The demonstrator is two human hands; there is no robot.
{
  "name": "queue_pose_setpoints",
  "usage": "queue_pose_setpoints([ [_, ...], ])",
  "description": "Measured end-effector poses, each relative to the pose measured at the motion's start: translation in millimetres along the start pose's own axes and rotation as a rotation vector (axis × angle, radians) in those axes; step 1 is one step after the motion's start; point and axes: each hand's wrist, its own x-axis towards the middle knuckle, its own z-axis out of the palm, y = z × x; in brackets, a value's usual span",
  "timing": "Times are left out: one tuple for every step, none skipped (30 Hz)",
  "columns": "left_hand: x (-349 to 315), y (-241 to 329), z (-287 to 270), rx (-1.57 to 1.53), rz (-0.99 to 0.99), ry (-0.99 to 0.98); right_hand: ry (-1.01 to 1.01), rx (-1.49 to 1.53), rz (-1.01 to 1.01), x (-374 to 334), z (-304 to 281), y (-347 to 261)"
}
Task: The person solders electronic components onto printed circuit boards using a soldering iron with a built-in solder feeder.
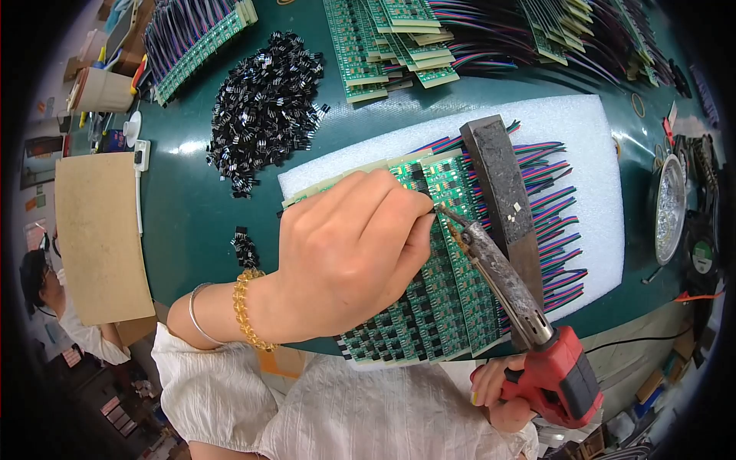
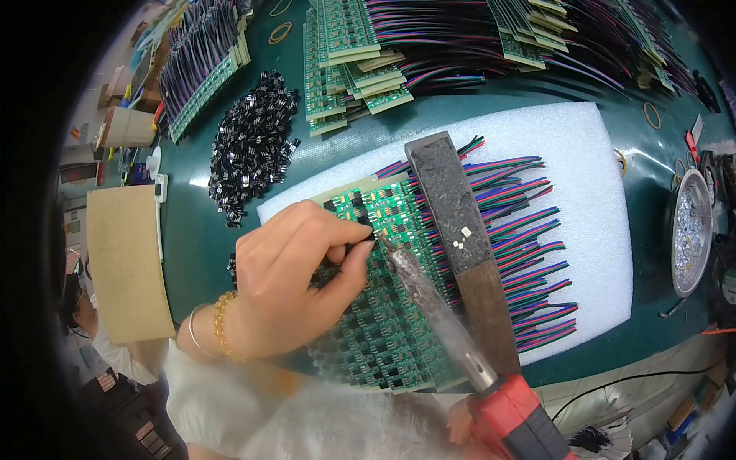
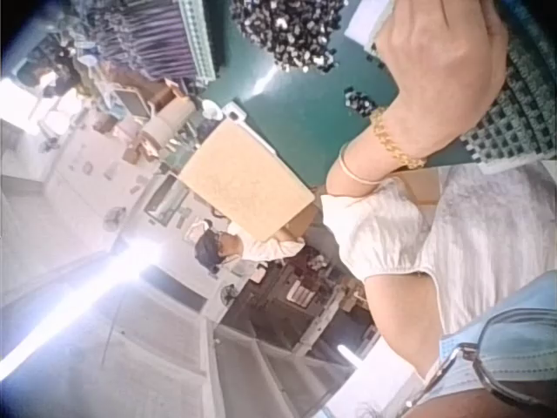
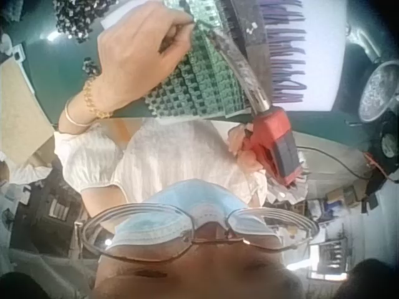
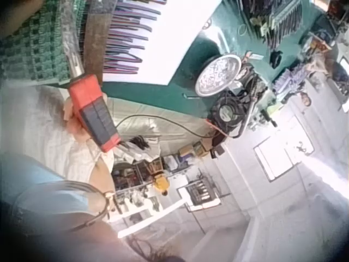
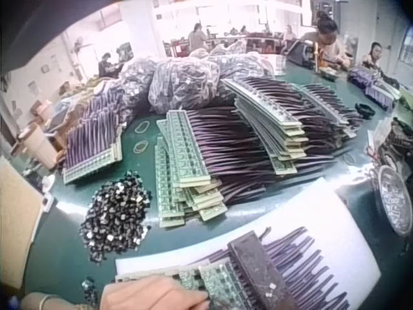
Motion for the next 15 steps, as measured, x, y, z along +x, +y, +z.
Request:
queue_pose_setpoints([
  [2.5,0.8,-0.3,-0.014,0.010,0.004,-0.253,0.076,-0.137,-9.4,-38.8,32.8],
  [-1.2,2.4,-1.3,0.012,0.001,0.000,-0.539,0.189,-0.265,-12.5,-63.9,60.7],
  [-1.8,1.6,0.1,0.012,0.003,-0.004,-0.537,0.190,-0.264,-11.6,-48.5,47.9],
  [-0.9,1.3,2.4,0.012,0.004,-0.010,-0.301,0.147,-0.125,-8.7,-19.5,20.9],
  [-1.4,0.7,1.4,0.016,-0.001,-0.011,-0.074,0.102,0.017,-4.8,0.0,2.8],
  [-1.9,-0.1,0.7,0.014,-0.004,-0.011,-0.075,0.099,0.017,-2.3,5.7,-2.0],
  [-2.5,-1.0,-0.1,0.013,-0.007,-0.012,-0.087,0.030,-0.020,-0.1,9.8,-5.2],
  [-1.7,-0.2,-0.1,0.011,-0.005,-0.011,-0.095,-0.038,-0.058,0.5,10.9,-8.1],
  [-0.9,0.6,0.0,0.009,-0.004,-0.012,-0.092,-0.039,-0.060,0.6,10.9,-10.3],
  [0.0,1.3,0.2,0.007,-0.003,-0.014,-0.095,-0.042,-0.061,0.4,10.6,-12.1],
  [-0.2,1.2,0.2,0.007,-0.004,-0.014,-0.100,-0.044,-0.059,0.9,10.3,-12.7],
  [-0.2,1.0,0.2,0.008,-0.008,-0.018,-0.100,-0.044,-0.059,1.5,10.1,-13.0],
  [-0.1,0.8,0.4,0.008,-0.012,-0.023,-0.123,-0.047,-0.055,2.2,9.7,-13.3],
  [-0.4,0.9,-0.2,0.010,-0.012,-0.023,-0.147,-0.049,-0.053,2.6,9.9,-13.3],
  [-0.7,1.1,-0.7,0.010,-0.011,-0.024,-0.148,-0.048,-0.052,2.9,10.1,-13.0],
])
